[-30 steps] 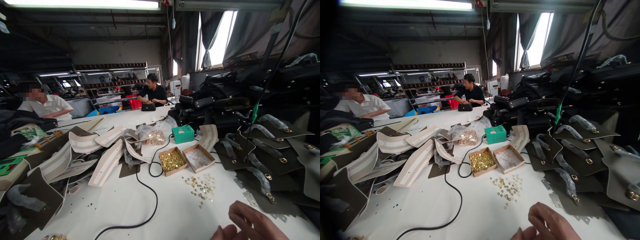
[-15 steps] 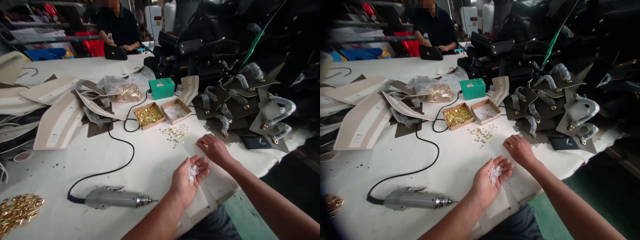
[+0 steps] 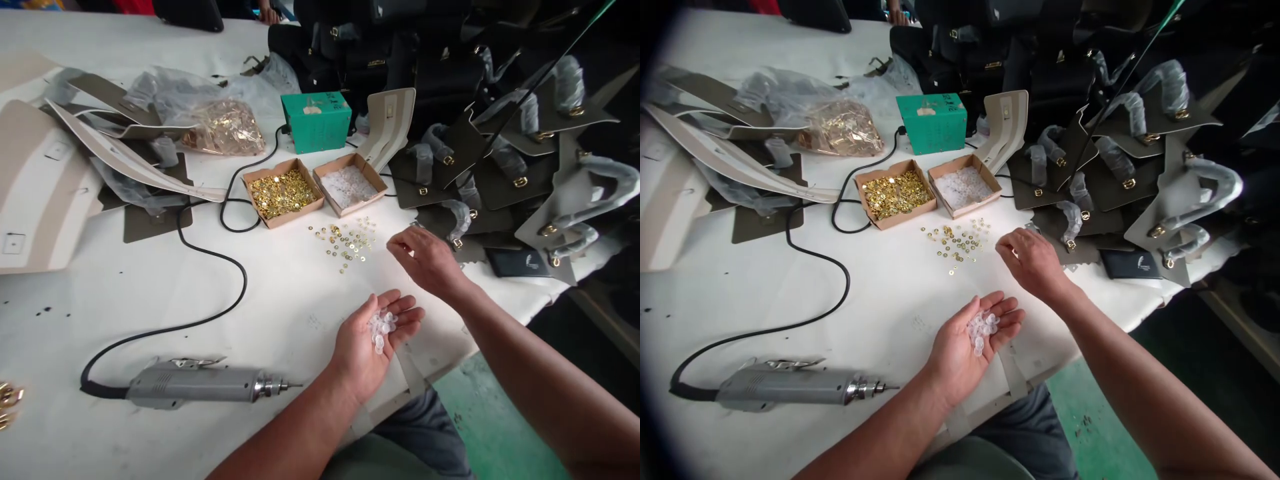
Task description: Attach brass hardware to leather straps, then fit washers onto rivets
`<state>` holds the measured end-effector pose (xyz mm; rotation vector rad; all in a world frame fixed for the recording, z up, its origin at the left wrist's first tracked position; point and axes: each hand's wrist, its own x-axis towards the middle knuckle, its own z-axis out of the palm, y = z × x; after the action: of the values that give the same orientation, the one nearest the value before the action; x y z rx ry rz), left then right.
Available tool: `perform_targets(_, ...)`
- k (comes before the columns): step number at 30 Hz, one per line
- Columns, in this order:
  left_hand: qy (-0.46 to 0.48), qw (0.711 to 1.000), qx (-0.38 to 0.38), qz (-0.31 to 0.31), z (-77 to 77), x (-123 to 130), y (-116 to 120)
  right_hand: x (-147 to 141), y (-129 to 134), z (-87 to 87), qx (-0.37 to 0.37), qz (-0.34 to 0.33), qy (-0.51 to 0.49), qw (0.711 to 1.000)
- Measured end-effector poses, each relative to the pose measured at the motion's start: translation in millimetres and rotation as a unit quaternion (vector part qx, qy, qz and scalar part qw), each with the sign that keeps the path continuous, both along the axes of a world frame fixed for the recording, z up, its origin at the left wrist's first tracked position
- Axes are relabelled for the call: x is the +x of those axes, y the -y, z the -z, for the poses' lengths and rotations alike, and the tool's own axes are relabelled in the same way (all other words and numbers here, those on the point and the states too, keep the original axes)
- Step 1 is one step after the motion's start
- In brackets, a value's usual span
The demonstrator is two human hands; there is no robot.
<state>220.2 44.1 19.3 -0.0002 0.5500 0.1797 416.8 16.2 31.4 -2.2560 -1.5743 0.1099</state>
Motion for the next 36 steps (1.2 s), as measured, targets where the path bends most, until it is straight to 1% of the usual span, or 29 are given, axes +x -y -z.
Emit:
perform_targets(3,-0.002,1.0,-0.004,0.0,-1.1,0.5,-0.6,-3.8,-24.1,4.1,0.021,-0.012,-0.01,1.0)
perform_targets(5,-0.005,1.0,-0.009,-0.001,-1.5,0.8,-1.0,-5.4,-35.5,10.0,0.012,-0.019,-0.014,1.0)
perform_targets(7,-0.005,1.0,-0.015,-0.001,-1.2,0.9,-1.2,-5.5,-41.6,16.5,-0.007,-0.015,-0.007,1.0)
perform_targets(10,0.001,1.0,-0.028,-0.002,-0.2,0.7,-1.1,-4.0,-43.7,23.7,-0.037,-0.002,0.011,0.999)
perform_targets(13,0.002,0.999,-0.038,-0.005,0.5,0.8,-1.0,-3.5,-43.5,26.4,-0.054,0.008,0.021,0.998)
perform_targets(23,-0.005,1.0,-0.029,-0.003,0.1,0.9,-0.5,-10.1,-49.7,20.1,-0.057,0.064,0.031,0.996)
perform_targets(30,-0.008,1.0,-0.025,0.0,-0.7,0.8,-1.1,-12.1,-49.8,19.8,-0.064,0.073,0.032,0.995)
perform_targets(36,-0.001,1.0,-0.024,-0.002,-0.2,0.7,-1.4,-14.5,-51.6,22.8,-0.051,0.141,0.012,0.989)
